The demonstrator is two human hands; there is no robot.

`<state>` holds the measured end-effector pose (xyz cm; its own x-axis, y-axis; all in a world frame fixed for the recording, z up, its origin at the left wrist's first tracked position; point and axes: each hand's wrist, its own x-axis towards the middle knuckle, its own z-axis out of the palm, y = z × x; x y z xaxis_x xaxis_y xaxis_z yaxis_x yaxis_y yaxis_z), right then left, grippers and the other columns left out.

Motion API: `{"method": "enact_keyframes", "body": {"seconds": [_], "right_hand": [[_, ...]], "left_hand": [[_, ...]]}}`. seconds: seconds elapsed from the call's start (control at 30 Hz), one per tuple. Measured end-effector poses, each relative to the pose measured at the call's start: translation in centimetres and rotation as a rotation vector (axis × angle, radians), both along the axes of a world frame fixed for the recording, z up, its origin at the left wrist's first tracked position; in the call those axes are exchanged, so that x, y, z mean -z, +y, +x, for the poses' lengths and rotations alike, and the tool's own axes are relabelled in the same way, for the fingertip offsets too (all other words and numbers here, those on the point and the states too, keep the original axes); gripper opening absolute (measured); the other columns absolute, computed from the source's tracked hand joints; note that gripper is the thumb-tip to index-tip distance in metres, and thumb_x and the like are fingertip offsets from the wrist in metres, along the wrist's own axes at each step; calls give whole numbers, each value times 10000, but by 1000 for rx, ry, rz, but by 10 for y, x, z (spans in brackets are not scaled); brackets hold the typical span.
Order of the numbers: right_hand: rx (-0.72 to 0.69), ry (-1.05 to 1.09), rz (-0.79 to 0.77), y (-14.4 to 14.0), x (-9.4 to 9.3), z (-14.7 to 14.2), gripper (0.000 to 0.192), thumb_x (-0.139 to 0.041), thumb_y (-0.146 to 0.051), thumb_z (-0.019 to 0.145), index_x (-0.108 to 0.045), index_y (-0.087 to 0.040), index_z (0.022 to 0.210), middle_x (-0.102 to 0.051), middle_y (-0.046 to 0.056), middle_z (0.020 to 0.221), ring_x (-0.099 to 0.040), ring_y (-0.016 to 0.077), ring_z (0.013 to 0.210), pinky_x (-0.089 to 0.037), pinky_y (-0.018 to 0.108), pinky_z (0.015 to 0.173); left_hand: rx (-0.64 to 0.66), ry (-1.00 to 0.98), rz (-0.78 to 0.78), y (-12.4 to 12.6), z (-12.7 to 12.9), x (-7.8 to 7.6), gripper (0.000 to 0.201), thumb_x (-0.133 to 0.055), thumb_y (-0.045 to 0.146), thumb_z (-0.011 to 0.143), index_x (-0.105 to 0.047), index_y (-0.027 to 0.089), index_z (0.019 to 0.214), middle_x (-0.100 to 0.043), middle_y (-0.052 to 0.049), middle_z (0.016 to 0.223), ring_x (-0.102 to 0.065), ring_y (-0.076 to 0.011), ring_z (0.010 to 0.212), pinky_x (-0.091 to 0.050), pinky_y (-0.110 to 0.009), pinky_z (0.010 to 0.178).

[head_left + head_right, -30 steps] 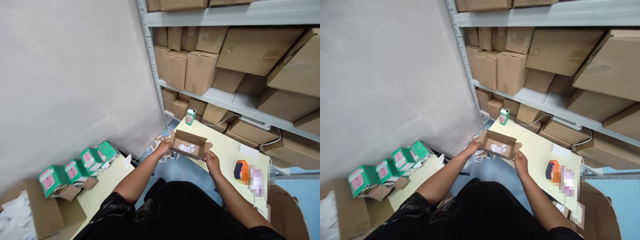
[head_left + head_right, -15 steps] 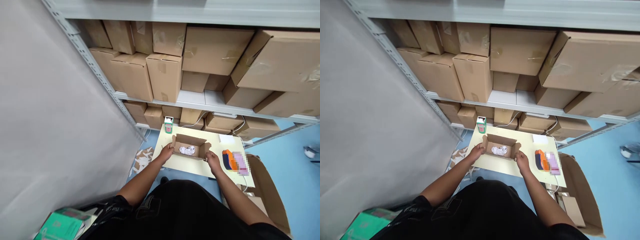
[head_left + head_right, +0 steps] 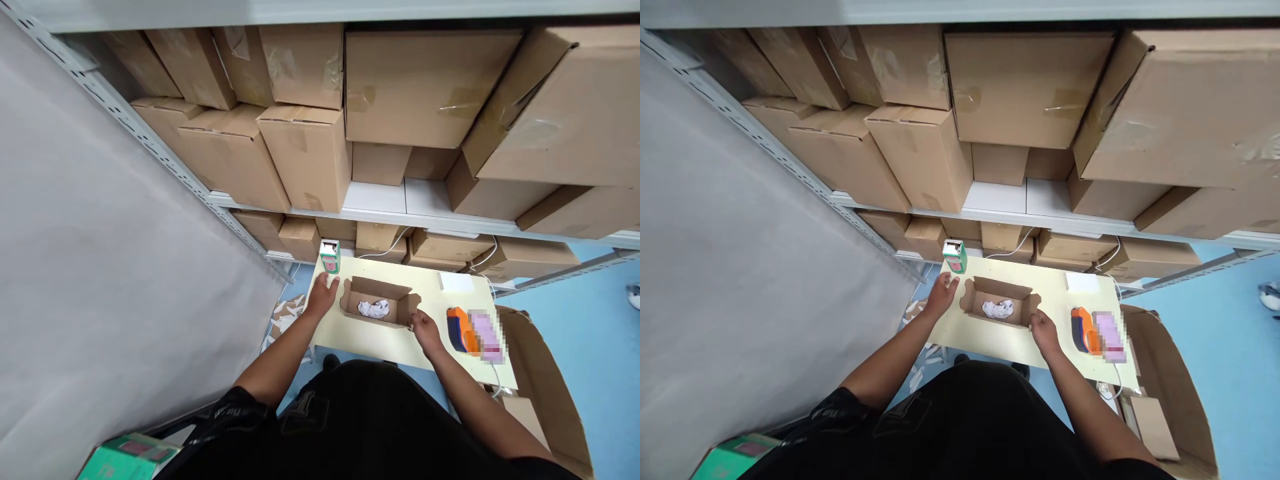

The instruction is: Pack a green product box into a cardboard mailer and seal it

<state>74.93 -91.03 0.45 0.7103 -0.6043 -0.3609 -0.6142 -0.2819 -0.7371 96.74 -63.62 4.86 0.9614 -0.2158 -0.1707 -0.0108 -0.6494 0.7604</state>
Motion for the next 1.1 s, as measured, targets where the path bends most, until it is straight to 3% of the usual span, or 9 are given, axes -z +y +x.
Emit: {"method": "enact_keyframes", "body": {"seconds": [0.1,0.2,0.33,0.43,0.57,0.7,0.87,0.97,1.1], "right_hand": [[-23,-26,105,-5,1,-4,440,-459,-524,869,-736,-219,1024,-776,56,898,-711,269,932,-539,330,803],[-18,-12,142,-8,4,-6,445,-482,-552,866,-735,-216,1008,-778,58,899,-712,265,916,-541,337,813],[34,8,141,-9,5,-5,510,-521,-573,846,-738,-191,1105,-791,87,1014,-723,275,923,-549,364,856],[43,6,156,-8,1,-4,547,-537,-589,839,-734,-191,1159,-787,98,1107,-727,293,999,-556,382,891],[24,30,169,-6,-11,-6,583,-556,-660,859,-743,-199,1164,-780,106,1169,-709,318,1101,-551,418,955],[90,-39,135,-9,-24,-15,621,-595,-658,868,-705,-218,1293,-703,113,1377,-656,311,1255,-503,429,1076],[125,-131,-14,-10,-52,-20,596,-596,-625,887,-688,-198,1292,-706,154,1341,-703,307,1081,-557,442,950],[96,-260,-2,1,-72,-8,511,-619,-612,895,-716,-212,1197,-736,139,1274,-693,307,1100,-562,438,954],[-2,-346,263,22,-92,27,567,-608,-658,917,-682,-217,1266,-739,116,1267,-703,291,1121,-589,421,938]], "left_hand": [[23,-350,248,-21,44,-24,835,-648,492,932,-332,148,1625,-347,-213,1667,-342,-377,1536,-373,-501,1218],[103,-288,512,-48,85,-39,967,-685,560,893,-223,235,1678,-160,-181,1750,-370,-436,1497,-441,-525,1143],[176,-96,715,-73,115,-33,802,-670,489,903,-393,204,1599,-329,-219,1660,-537,-440,1314,-508,-520,1024],[156,-147,727,-75,119,-20,670,-649,409,914,-478,193,1524,-378,-232,1596,-547,-426,1279,-510,-504,998],[117,-186,696,-67,117,-11,662,-635,381,916,-449,206,1527,-354,-234,1596,-523,-417,1292,-500,-490,1004],[63,-181,576,-51,125,-19,610,-646,326,898,-495,185,1472,-461,-214,1477,-560,-375,1267,-472,-458,1065],[-168,-191,175,-15,126,-44,547,-673,316,880,-536,185,1394,-586,-155,1325,-631,-289,1180,-502,-406,1059],[-218,-62,-123,2,99,-61,510,-645,374,902,-528,228,1376,-687,-70,1157,-678,-219,974,-587,-355,883],[-146,151,-409,-2,39,-76,563,-657,408,874,-512,252,1394,-693,-64,1229,-674,-160,806,-586,-265,641]]}}
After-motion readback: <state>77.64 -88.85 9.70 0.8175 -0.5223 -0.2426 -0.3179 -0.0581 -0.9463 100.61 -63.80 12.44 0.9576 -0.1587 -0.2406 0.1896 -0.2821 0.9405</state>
